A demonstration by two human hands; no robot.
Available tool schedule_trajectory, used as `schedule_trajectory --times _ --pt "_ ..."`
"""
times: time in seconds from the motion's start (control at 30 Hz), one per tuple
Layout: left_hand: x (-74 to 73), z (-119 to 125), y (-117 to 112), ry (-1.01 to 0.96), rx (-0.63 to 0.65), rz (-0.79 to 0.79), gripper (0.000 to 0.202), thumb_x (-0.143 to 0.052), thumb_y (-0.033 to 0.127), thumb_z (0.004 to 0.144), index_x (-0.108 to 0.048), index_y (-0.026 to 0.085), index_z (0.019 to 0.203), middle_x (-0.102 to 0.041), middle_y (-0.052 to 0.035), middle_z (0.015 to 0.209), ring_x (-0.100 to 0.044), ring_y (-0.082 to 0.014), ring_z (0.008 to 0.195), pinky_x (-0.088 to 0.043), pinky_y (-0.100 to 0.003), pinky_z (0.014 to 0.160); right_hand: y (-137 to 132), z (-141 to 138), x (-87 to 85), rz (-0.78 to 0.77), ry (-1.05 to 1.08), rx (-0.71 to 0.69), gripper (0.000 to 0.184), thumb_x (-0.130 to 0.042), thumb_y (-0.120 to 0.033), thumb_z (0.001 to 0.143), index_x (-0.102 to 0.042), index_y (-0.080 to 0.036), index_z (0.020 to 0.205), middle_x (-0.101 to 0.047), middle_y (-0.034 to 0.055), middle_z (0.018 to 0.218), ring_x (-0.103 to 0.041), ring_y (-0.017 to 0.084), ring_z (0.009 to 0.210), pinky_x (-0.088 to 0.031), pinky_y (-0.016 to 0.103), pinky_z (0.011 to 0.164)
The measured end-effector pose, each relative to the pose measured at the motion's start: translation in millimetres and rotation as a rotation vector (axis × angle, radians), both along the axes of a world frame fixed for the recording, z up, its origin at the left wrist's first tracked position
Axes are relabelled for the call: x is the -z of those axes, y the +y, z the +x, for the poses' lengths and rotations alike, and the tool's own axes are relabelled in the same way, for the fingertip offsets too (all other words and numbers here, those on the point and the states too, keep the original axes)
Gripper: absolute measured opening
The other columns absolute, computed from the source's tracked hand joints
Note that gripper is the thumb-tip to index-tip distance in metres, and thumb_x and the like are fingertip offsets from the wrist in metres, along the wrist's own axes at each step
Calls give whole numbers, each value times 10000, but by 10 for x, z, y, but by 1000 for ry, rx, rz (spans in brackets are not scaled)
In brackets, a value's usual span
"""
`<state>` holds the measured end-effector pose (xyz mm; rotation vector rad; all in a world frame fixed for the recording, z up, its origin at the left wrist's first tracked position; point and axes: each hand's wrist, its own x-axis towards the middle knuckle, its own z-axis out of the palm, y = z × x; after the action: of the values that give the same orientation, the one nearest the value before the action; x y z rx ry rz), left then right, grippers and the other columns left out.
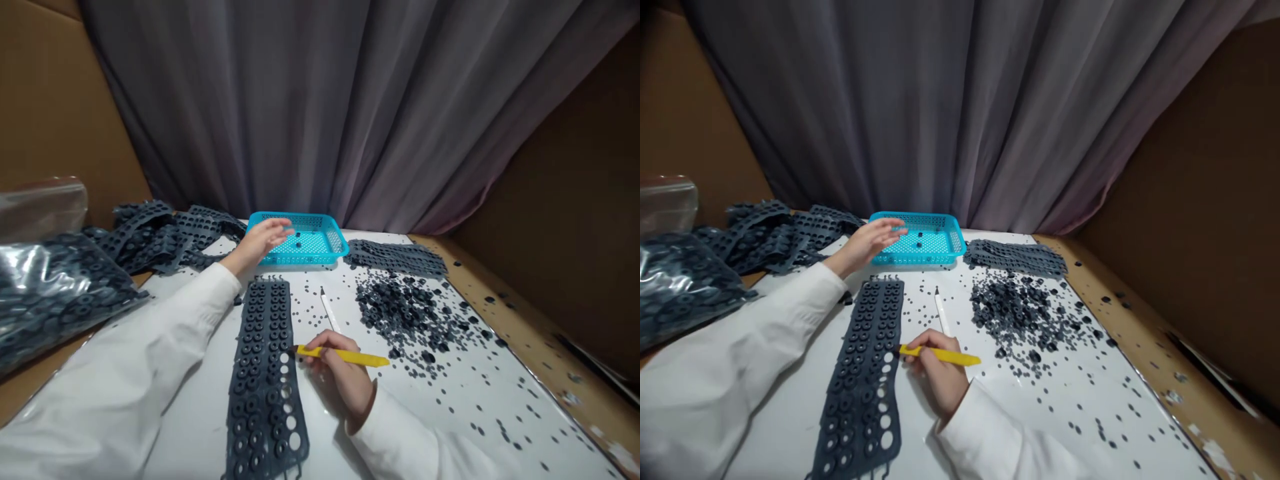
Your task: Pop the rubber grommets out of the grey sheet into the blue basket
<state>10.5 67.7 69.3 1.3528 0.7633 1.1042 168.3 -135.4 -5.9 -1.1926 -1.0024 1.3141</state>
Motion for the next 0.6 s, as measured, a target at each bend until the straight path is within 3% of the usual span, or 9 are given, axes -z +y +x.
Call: schedule_trajectory --times 0.1,0.13,0.2,0.3,0.47,0.6 --pt "69 -106 -474 221 259 51 118 -729 199 662 -684 129 746 -656 -45 697 -588 -158 668 -439 -278 673 39 8 33 11 -70 39 50 -601 -178 639 -587 -164 685 -620 2 588 -521 115 515 -394 237 520" --pt "107 -132 -614 429 420 181 93 -696 200 693 -685 141 764 -644 -33 696 -567 -146 644 -422 -259 628 52 9 47 14 -101 42 66 -618 -171 634 -579 -165 687 -609 -7 575 -515 112 509 -393 235 517" --pt "190 -174 -827 739 553 422 72 -653 148 692 -673 150 761 -604 -12 672 -529 -135 613 -384 -241 586 77 9 69 16 -121 39 80 -626 -167 646 -570 -167 702 -598 -18 565 -513 108 505 -397 232 516" --pt "283 -214 -967 946 579 572 136 -648 111 651 -648 143 783 -584 -6 708 -523 -136 652 -378 -229 602 100 13 77 20 -105 8 74 -596 -145 653 -555 -173 706 -599 -25 555 -506 100 486 -397 223 503" --pt "316 -234 -974 963 590 602 163 -632 103 658 -642 142 815 -588 -12 765 -539 -135 692 -393 -215 624 103 27 46 6 -182 -83 64 -550 -113 630 -550 -173 651 -594 -24 522 -496 97 442 -373 205 452" --pt "308 -208 -1002 1011 600 628 147 -618 106 679 -658 146 815 -600 -9 727 -547 -135 675 -395 -214 616 109 29 35 24 -182 -76 58 -549 -123 630 -551 -177 654 -604 -21 532 -512 104 459 -397 214 472"
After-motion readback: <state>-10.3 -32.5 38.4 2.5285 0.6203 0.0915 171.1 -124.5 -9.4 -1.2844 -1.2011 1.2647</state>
